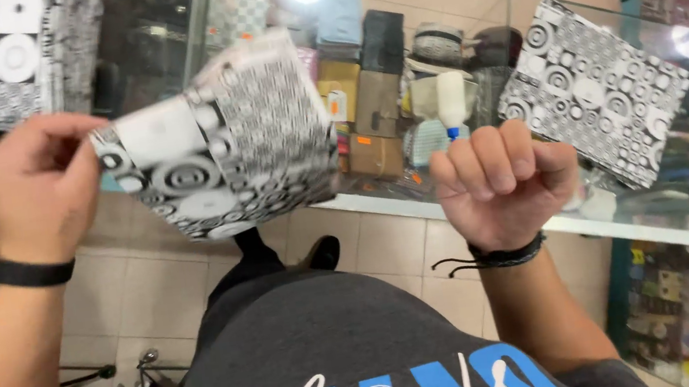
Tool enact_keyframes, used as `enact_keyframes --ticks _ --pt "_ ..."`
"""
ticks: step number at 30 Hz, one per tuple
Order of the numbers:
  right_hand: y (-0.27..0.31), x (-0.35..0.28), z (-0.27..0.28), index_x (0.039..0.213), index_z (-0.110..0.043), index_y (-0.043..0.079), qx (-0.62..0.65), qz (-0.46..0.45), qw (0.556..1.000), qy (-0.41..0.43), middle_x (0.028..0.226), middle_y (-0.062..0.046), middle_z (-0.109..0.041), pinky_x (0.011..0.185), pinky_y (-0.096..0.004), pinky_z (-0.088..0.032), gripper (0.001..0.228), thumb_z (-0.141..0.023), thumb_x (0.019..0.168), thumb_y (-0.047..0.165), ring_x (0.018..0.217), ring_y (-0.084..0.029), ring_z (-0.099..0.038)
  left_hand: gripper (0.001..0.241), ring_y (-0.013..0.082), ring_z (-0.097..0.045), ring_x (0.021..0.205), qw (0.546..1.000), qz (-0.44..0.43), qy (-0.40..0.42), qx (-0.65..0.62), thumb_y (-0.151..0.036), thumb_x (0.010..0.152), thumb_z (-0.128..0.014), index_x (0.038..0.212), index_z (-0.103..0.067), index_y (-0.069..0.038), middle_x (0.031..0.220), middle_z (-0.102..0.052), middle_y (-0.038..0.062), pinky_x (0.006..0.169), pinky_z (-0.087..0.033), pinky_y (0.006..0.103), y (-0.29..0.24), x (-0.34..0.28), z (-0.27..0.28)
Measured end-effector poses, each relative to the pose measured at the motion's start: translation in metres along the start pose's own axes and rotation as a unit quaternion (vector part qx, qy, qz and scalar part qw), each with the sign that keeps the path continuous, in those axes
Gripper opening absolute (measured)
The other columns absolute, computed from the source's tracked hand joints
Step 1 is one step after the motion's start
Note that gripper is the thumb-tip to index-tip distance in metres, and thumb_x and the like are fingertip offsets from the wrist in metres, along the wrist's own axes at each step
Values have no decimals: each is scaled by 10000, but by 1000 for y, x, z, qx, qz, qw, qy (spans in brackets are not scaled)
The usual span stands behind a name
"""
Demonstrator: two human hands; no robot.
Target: Packaging wallets in patterned paper using glue at a retail counter
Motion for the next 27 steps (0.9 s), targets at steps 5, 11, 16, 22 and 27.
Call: enact_keyframes --ticks 5,11,16,22,27 --pt "-12 4 26 788 -667 142 -134 -56 987 -76 676 17 -548 657 -334 -310 293 -458 941 278 589 -149 -389 163 172 -693 659 847 285 -230 -384 -83 1041 -638 892 -585 -123 735 -607 57 681 -702 286 48 34 24" --pt "-75 -5 83 833 -552 57 -244 -132 935 -222 684 -105 -475 641 -334 -386 249 -456 980 234 620 -252 -491 133 77 -741 778 723 401 -280 -488 -155 954 -710 931 -586 -112 811 -657 -24 755 -702 190 84 34 9" --pt "-125 7 101 869 -615 -27 -359 -191 877 -255 677 -175 -576 594 -310 -455 221 -520 979 141 605 -276 -611 147 109 -756 779 713 422 -261 -495 -149 943 -725 917 -585 -113 820 -669 -6 747 -695 231 101 30 -14" --pt "-170 30 97 883 -685 -61 -447 -253 816 -264 674 -204 -631 585 -312 -479 211 -568 976 87 577 -249 -610 175 155 -775 787 687 438 -241 -528 -167 929 -763 922 -603 -98 844 -689 29 746 -694 278 114 23 -28" --pt "-188 41 96 898 -727 -41 -517 -273 778 -231 680 -191 -668 552 -293 -478 201 -602 977 95 547 -211 -602 200 173 -779 775 680 451 -203 -541 -187 915 -783 948 -619 -77 866 -711 69 710 -690 288 115 18 -31"
Point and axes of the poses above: each hand's wrist, its own x-axis towards the middle knuckle, its own z-axis out of the back of the hand, y = z × x, the point moved 1 cm from there along x, towards the middle knuckle
